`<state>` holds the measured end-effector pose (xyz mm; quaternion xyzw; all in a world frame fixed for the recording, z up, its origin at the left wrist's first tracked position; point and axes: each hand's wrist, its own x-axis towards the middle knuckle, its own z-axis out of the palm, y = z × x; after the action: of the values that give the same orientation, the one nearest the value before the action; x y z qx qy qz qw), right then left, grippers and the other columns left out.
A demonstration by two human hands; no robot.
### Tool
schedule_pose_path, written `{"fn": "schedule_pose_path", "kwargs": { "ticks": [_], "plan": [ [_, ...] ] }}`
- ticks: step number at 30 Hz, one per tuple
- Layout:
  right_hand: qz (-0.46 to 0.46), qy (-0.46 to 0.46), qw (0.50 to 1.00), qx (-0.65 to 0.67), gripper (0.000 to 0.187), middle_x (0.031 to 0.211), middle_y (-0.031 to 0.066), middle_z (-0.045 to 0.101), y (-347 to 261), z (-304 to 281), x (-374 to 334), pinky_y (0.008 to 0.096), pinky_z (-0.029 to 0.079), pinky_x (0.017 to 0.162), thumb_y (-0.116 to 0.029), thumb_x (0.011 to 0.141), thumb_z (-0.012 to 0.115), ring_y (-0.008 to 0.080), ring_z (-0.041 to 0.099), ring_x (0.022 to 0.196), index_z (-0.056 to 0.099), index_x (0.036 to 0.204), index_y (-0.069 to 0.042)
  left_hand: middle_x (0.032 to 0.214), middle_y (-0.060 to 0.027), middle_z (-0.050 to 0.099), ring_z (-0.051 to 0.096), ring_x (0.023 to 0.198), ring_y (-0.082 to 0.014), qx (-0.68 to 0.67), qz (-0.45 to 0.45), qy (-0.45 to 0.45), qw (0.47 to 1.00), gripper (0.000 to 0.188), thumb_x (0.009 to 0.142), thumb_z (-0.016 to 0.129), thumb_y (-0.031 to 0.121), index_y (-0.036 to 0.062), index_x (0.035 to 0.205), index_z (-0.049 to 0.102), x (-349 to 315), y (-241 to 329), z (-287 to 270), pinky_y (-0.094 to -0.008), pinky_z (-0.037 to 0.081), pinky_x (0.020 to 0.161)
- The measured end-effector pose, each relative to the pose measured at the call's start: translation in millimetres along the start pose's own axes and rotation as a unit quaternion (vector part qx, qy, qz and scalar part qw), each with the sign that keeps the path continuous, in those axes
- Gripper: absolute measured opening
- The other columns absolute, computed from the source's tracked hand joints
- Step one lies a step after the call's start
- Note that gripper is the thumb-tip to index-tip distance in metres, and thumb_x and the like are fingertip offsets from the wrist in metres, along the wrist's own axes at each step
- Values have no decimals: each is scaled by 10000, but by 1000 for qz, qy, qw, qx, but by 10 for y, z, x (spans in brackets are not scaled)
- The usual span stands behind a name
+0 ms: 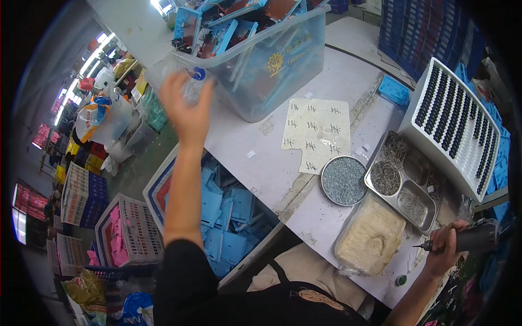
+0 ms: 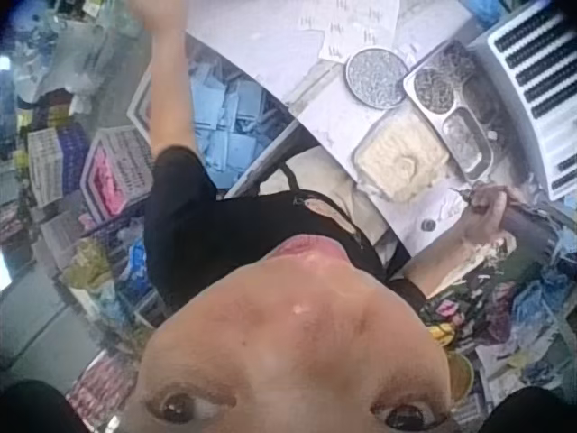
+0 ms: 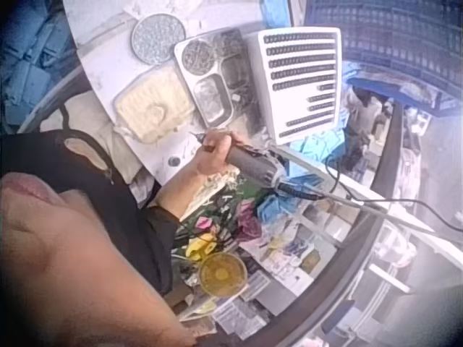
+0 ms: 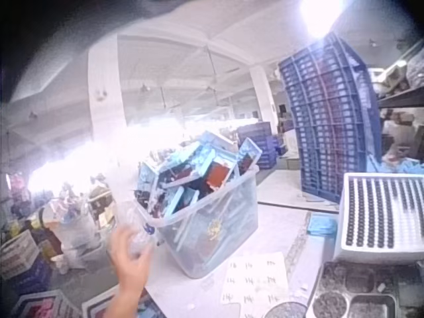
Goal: Soldering and assembling the internal components of a blue plastic electronic device shell.
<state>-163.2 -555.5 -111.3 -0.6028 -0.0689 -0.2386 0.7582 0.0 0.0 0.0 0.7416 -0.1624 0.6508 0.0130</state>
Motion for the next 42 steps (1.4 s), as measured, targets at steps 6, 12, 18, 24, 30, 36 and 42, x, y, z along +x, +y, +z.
{"fn": "schedule_pose_path", "kwargs": {
  "ticks": [6, 12, 18, 24, 30, 36, 42],
  "plan": [
    [1, -23, 999, 30, 279, 640, -9, 420, -23, -53, -82, 253, 321, 498, -134, 973, 636, 82, 377, 501, 465, 1167, -29, 1404, -264, 569, 500, 1321, -456, 185, -110, -175, 961, 595, 780, 777, 333, 23, 1269, 642, 1320, -415, 1172, -545, 368, 1130],
    [3, -7, 1000, 15, 278, 652, -1, 442, -162, -169, -118, 271, 378, 507, -119, 967, 637, 89, 412, 508, 468, 1167, -24, 1110, -282, 699, 646, 1094, -443, 207, -110, -181, 955, 328, 916, 588, 245, 8, 1094, 730, 1542, -1435, 2047, -508, 495, 982],
    [-4, 36, 999, 4, 269, 681, 7, 461, -196, -200, -145, 275, 418, 517, -80, 946, 651, 94, 432, 497, 475, 1140, -19, 1293, -200, 685, 639, 1240, -371, 209, -197, -367, 885, 450, 876, 666, 293, 63, 1262, 694, 1673, -770, 1610, -473, 538, 1004],
    [11, 34, 999, -4, 280, 694, 9, 470, -211, -240, -183, 277, 428, 511, -82, 936, 665, 88, 435, 487, 474, 1131, -19, 1228, -180, 717, 676, 1159, -396, 283, -177, -325, 885, 390, 953, 598, 329, 108, 1257, 703, 1458, -1133, 1793, -531, 545, 963],
    [19, 38, 998, -49, 307, 741, 23, 523, -197, -354, -170, 306, 465, 605, -105, 945, 658, 108, 495, 562, 491, 1184, -10, 1035, -146, 744, 712, 1045, -386, 237, -164, -172, 942, 298, 1003, 597, 294, 46, 1136, 695, 1684, -1144, 1587, -549, 572, 847],
    [-208, 122, 912, -333, 570, 1332, 197, 546, -347, 111, -222, 433, 416, 1073, -110, 946, 633, 265, 540, 1243, 407, 1449, 38, 1039, -187, 720, 713, 969, -367, -247, -448, 91, 855, 285, 1002, 595, 226, -32, 1103, 664, 1779, -864, 979, -513, 572, 823],
    [-86, -267, 940, -195, 665, 1237, 218, 655, -86, 655, -633, 433, 489, 971, -175, 791, 766, 313, 627, 1123, 557, 1372, 71, 1297, -187, 627, 614, 1211, -304, -672, -594, 59, 438, 314, 1050, 555, 79, -69, 1327, 534, 398, 1436, 246, -463, 510, 1075]
  ]
}}
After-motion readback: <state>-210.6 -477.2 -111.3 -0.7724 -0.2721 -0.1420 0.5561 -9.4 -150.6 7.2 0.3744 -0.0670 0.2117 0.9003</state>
